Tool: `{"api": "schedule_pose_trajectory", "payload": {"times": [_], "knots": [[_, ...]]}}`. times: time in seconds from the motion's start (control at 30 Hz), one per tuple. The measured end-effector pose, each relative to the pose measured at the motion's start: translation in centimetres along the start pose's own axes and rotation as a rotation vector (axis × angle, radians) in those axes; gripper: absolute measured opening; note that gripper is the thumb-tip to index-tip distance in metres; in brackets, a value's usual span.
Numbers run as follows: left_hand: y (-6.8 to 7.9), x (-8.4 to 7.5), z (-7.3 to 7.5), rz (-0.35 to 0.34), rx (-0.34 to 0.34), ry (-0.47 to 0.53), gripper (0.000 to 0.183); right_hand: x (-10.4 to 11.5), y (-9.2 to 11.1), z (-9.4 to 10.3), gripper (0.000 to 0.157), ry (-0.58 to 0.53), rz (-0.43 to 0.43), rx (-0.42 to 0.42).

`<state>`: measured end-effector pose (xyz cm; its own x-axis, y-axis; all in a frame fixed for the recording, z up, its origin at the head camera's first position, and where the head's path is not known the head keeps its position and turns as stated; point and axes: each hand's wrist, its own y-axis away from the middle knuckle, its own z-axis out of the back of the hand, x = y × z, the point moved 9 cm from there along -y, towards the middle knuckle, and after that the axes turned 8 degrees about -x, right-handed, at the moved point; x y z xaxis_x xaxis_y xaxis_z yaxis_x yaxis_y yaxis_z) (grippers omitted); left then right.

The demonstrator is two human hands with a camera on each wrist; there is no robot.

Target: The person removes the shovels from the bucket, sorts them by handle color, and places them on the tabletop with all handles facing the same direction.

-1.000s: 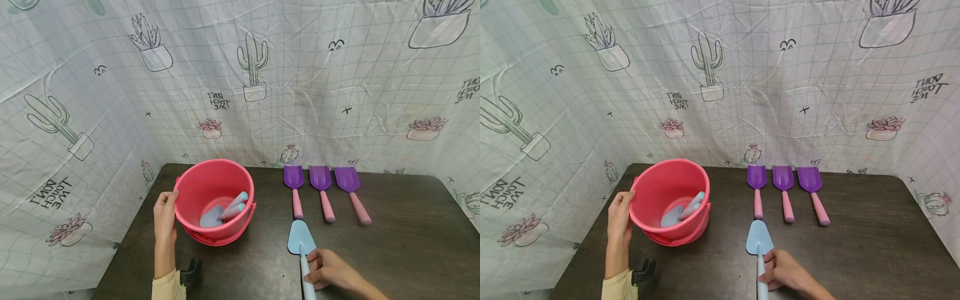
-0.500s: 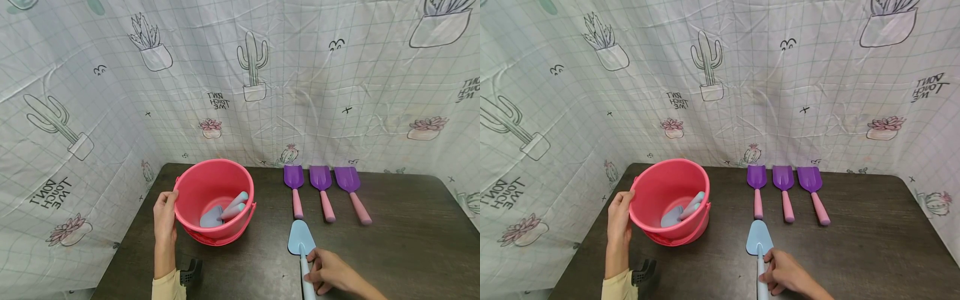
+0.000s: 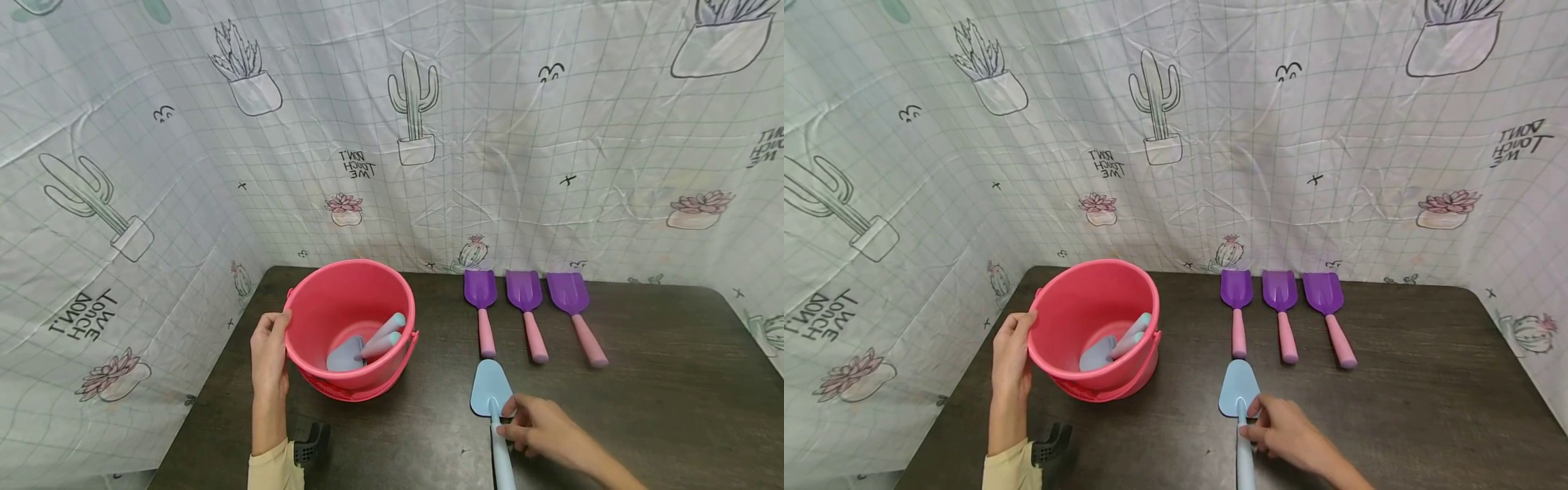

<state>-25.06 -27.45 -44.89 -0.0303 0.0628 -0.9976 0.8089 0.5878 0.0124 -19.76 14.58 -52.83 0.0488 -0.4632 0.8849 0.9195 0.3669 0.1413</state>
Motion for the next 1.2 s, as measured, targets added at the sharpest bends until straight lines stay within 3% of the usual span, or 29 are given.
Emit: {"api": "schedule_pose_trajectory", "payload": {"times": [0.23,0.5,0.9,1.2], "knots": [[-0.1,0.1,0.0,0.004,-0.001,-0.001,0.026,3.0,-0.1,0.8,0.014,0.086,0.157,-0.045],[-0.1,0.0,0.0,0.0,-0.002,-0.004,0.027,5.6,-0.3,1.4,0.012,0.096,0.256,-0.087],[-0.2,0.1,0.0,-0.009,-0.002,0.0,0.025,7.2,-0.5,1.7,0.011,0.064,0.257,-0.078],[-0.2,0.2,0.0,-0.007,-0.003,-0.012,0.025,9.0,-0.5,2.5,0.015,0.055,0.273,-0.122]]}}
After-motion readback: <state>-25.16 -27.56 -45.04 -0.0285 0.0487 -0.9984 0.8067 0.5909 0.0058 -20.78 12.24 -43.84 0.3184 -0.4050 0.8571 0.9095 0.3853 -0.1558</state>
